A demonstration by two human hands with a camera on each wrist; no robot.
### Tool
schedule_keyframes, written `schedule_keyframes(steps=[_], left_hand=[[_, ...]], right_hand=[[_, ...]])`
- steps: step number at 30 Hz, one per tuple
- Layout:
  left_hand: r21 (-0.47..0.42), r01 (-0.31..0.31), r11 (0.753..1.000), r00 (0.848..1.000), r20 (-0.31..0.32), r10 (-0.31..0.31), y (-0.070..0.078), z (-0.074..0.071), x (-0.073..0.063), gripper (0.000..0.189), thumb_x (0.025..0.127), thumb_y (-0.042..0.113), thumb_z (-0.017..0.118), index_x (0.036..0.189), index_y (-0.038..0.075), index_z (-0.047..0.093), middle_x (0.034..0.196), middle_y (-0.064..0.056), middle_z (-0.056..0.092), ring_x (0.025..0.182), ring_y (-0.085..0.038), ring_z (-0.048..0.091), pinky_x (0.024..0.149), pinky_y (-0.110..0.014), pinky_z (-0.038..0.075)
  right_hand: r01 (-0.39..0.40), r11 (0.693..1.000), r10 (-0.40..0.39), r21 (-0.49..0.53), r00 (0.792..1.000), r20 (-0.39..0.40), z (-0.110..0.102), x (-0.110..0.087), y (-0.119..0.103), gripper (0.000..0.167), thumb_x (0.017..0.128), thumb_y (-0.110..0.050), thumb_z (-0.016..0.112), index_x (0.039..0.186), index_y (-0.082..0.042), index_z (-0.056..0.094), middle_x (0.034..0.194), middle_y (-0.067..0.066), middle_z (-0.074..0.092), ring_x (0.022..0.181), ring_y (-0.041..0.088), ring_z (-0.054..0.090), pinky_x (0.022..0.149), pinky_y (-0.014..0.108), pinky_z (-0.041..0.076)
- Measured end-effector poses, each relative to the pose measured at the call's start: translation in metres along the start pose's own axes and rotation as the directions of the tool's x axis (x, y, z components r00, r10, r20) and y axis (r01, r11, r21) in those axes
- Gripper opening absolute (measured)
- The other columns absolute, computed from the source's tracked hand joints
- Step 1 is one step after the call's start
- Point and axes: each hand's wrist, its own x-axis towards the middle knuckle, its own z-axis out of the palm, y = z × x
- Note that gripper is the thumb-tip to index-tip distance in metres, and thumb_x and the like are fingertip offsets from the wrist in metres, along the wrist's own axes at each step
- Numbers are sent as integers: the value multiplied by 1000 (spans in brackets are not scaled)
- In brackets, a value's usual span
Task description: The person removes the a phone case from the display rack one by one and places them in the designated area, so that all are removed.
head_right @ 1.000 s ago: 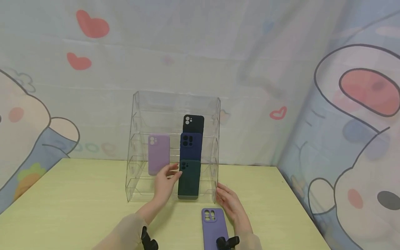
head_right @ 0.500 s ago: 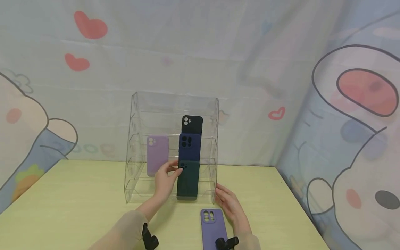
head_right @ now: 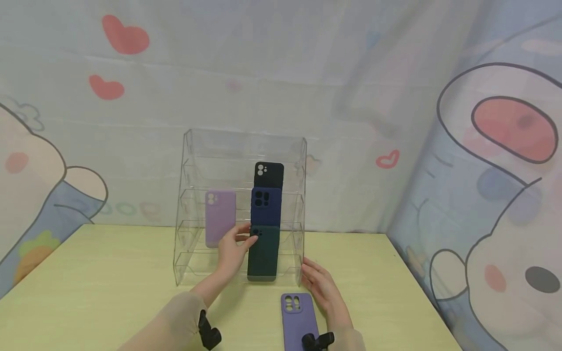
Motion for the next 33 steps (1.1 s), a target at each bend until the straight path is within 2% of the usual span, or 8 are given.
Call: schedule_keyframes(steps=[8, 13, 22, 27, 33], left_hand=[[36, -28, 999, 1000, 10, 28, -2, 0, -2, 29, 86, 9, 74, 114, 2, 70, 102, -15, 71, 87, -28, 67, 76, -37, 56], [42, -38, 998, 999, 30, 37, -3, -1, -4, 29, 87, 9, 73, 115, 0, 69, 101, -15, 71, 89, -29, 68, 75, -39, 59], [39, -18, 999, 999, 47, 16, -5, -1, -9, 30, 87, 10, 72, 115, -1, 68, 104, -16, 71, 92, -30, 68, 79, -39, 60], [23, 16, 1000, 998, 62, -18, -7, -1, -13, 31, 87, 9, 73, 116, -2, 67, 105, -18, 71, 93, -32, 68, 81, -41, 59], [0, 34, 999, 998, 58, -34, -10, 0, -13, 32, 86, 8, 73, 116, -2, 67, 103, -18, 71, 92, -32, 69, 79, -41, 59]], right_hand=[[5, 1000, -5, -6, 1000, 5, -1, 0, 2, 57, 102, -11, 44, 151, 8, 22, 157, 27, 23, 145, 34, 27, 115, 35, 33], [6, 1000, -6, 4, 1000, 10, -2, 1, 1, 58, 102, -12, 45, 151, 8, 22, 158, 25, 23, 145, 34, 26, 116, 37, 31], [4, 1000, -4, 19, 1000, 17, -3, 1, 1, 56, 102, -11, 43, 151, 7, 22, 159, 21, 21, 147, 34, 22, 117, 37, 30], [5, 1000, -6, 27, 1000, 29, -2, 1, 0, 57, 103, -11, 42, 152, 7, 20, 159, 22, 20, 148, 34, 21, 120, 43, 23], [-2, 1000, 2, 25, 1000, 18, -1, 0, 0, 56, 102, -11, 43, 152, 6, 21, 159, 23, 21, 146, 34, 24, 118, 40, 29]])
